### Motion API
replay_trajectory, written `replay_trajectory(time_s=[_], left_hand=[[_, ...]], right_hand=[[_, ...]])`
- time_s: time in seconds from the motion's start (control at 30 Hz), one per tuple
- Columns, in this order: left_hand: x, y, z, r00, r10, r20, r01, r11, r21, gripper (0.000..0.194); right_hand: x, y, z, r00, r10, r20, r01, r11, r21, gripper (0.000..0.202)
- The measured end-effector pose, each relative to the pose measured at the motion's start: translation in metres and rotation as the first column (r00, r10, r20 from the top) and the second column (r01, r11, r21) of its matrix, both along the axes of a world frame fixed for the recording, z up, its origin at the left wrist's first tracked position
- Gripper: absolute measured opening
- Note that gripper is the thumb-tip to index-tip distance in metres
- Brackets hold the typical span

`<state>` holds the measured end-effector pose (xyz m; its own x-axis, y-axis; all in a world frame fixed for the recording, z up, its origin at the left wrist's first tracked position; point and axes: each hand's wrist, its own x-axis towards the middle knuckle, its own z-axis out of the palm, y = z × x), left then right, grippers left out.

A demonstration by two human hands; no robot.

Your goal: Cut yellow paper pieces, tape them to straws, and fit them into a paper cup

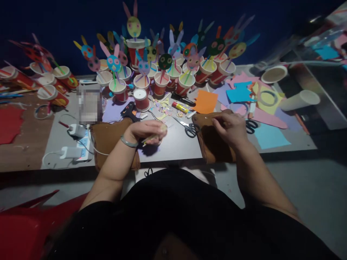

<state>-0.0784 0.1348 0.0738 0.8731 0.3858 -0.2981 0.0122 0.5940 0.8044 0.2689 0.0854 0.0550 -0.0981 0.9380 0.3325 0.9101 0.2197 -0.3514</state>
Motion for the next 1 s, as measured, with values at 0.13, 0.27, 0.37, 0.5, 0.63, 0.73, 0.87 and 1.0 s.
replay_trajectory(time_s=[0.13, 0.27, 0.37, 0.5, 0.63, 0.73, 0.87, 1.0], left_hand=[[0.003, -0.001, -0.008, 0.976, -0.215, -0.028, 0.215, 0.977, 0.010, 0.036], [0.009, 0.006, -0.009, 0.964, 0.205, 0.167, -0.214, 0.976, 0.035, 0.034], [0.015, 0.009, -0.006, 0.896, 0.420, 0.144, -0.418, 0.907, -0.044, 0.030], [0.021, 0.012, -0.005, 0.833, 0.541, 0.118, -0.533, 0.841, -0.099, 0.027], [0.022, 0.016, -0.008, 0.738, 0.657, 0.152, -0.645, 0.753, -0.130, 0.027], [0.022, 0.019, -0.010, 0.668, 0.735, 0.120, -0.721, 0.678, -0.144, 0.025], [0.022, 0.021, -0.010, 0.630, 0.772, 0.087, -0.755, 0.635, -0.163, 0.022], [0.022, 0.021, -0.011, 0.635, 0.766, 0.104, -0.738, 0.641, -0.212, 0.022]], right_hand=[[-0.031, -0.006, -0.002, 0.982, 0.188, -0.017, -0.189, 0.981, -0.040, 0.016], [-0.083, -0.012, -0.013, 0.838, 0.540, -0.081, -0.546, 0.828, -0.124, 0.019], [-0.124, -0.013, -0.025, 0.718, 0.696, 0.014, -0.687, 0.712, -0.146, 0.025], [-0.157, -0.006, -0.039, 0.697, 0.687, 0.206, -0.671, 0.726, -0.151, 0.026], [-0.163, 0.004, -0.046, 0.675, 0.709, 0.203, -0.687, 0.705, -0.176, 0.027], [-0.155, 0.009, -0.044, 0.660, 0.746, 0.092, -0.723, 0.664, -0.191, 0.028], [-0.139, 0.016, -0.034, 0.660, 0.732, -0.168, -0.751, 0.635, -0.181, 0.031], [-0.131, 0.020, -0.029, 0.624, 0.721, -0.300, -0.778, 0.608, -0.157, 0.030]])
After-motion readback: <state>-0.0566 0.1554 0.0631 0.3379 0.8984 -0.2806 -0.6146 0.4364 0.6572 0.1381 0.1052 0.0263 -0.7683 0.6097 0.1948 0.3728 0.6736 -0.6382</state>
